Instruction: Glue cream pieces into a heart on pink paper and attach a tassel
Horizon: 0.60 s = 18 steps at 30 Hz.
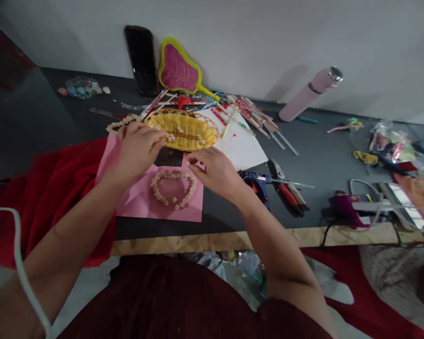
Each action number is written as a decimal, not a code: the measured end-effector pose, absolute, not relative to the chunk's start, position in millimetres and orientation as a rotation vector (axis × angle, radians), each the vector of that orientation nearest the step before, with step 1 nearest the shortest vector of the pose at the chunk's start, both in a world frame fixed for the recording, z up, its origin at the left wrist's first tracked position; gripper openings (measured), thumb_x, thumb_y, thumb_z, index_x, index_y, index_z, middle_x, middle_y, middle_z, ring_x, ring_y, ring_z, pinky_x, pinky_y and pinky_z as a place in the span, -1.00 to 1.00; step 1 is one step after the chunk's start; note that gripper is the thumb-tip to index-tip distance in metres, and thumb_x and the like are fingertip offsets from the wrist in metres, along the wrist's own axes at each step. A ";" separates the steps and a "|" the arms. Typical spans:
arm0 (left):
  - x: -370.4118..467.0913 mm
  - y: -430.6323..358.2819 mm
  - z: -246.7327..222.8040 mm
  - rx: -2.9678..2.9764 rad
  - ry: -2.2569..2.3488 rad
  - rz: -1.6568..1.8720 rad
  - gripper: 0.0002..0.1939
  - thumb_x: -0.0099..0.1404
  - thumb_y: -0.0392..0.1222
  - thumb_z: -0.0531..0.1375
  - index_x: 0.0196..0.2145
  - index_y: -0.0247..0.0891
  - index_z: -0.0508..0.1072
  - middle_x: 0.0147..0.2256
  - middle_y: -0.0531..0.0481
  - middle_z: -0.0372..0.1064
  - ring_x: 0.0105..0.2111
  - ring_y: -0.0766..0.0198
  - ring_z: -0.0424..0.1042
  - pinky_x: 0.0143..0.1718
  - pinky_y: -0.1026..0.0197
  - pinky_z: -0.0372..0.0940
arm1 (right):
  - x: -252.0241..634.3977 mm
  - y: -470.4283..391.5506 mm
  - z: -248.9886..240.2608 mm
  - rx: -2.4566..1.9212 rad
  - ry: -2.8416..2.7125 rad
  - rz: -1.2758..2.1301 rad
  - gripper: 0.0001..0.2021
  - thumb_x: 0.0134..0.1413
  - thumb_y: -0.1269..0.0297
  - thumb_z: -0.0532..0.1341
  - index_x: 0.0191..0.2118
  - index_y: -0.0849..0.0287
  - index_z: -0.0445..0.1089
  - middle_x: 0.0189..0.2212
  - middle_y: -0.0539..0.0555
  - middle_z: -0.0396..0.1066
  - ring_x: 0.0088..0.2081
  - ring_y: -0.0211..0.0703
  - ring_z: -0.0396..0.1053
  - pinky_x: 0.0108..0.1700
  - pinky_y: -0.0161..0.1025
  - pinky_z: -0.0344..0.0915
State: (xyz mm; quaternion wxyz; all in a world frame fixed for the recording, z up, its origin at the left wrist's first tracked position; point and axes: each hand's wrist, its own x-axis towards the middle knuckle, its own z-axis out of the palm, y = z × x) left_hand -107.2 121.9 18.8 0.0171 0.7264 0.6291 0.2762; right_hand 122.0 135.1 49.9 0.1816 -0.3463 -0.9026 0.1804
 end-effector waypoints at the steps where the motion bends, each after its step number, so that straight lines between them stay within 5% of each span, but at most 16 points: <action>1: -104.2 112.6 20.6 2.271 1.941 0.817 -0.78 0.33 -0.10 0.09 -0.17 -0.09 0.50 -0.17 -0.03 0.47 0.00 -0.02 0.21 0.03 -0.21 0.02 | 128.1 122.7 47.6 -0.991 -2.509 0.546 -0.85 0.18 0.29 0.14 -0.19 0.14 0.42 -0.24 0.08 0.49 -0.23 -0.14 0.39 -0.13 -0.17 0.28; 13: -73.9 27.2 -0.8 2.462 1.426 0.398 -0.81 0.29 -0.25 0.13 -0.31 -0.06 0.55 -0.27 0.05 0.49 -0.09 0.06 0.23 -0.01 -0.06 0.03 | 168.5 24.9 -1.8 -1.165 -2.195 0.843 -0.86 0.18 0.36 0.16 -0.16 0.09 0.42 -0.30 0.05 0.47 -0.23 -0.16 0.39 -0.18 -0.20 0.34; 18: -70.9 21.7 -0.8 2.507 1.501 0.381 -0.80 0.30 -0.25 0.13 -0.34 -0.05 0.55 -0.33 0.04 0.49 -0.08 0.03 0.23 0.04 -0.17 -0.08 | 174.0 13.9 -7.0 -1.173 -2.169 0.847 -0.85 0.17 0.41 0.16 -0.16 0.11 0.42 -0.28 0.06 0.47 -0.19 -0.16 0.38 -0.13 -0.19 0.32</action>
